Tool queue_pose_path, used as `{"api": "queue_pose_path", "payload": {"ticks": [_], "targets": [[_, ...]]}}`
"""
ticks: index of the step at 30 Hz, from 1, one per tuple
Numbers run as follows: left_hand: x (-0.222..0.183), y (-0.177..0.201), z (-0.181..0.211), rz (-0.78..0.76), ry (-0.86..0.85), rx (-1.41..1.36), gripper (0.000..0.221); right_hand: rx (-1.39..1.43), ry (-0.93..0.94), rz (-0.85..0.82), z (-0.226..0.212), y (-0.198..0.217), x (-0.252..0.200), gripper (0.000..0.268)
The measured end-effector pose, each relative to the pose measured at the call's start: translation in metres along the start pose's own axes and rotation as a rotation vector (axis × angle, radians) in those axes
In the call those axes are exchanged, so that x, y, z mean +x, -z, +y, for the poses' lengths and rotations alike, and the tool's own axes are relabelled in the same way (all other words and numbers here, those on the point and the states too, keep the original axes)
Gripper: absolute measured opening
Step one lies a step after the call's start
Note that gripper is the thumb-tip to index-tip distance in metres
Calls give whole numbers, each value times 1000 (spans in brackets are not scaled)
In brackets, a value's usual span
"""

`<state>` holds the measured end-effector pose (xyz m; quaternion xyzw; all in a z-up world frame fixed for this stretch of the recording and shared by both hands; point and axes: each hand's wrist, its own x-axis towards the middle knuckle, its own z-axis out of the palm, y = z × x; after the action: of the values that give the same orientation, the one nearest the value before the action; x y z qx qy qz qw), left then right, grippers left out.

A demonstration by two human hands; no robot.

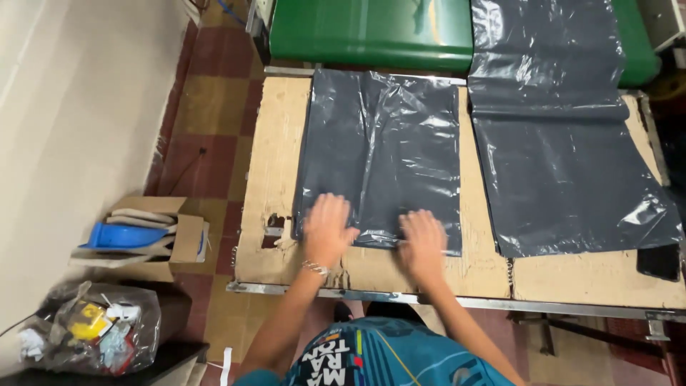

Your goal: Folding plastic bags coming off a conveyor belt and placing them into a storage crate.

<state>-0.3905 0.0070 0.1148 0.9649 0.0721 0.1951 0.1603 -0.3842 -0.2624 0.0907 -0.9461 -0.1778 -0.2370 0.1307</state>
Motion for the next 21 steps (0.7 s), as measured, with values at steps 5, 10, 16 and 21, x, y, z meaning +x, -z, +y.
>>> {"api": "queue_pose_path", "payload": {"ticks": [5,10,16,21], "targets": [[1,2,-43,-552,-449,83,75,-79,-49,-460,6,27,-10,63],[43,-4,-43,-368,-247,123,69,-31,-115,-356,33,21,25,57],[102,-47,6,-459,-516,48,76,21,204,-322,43,-38,95,60],[131,-94,-22,-175,-400,67,56,-53,24,-344,121,-81,166,28]]}}
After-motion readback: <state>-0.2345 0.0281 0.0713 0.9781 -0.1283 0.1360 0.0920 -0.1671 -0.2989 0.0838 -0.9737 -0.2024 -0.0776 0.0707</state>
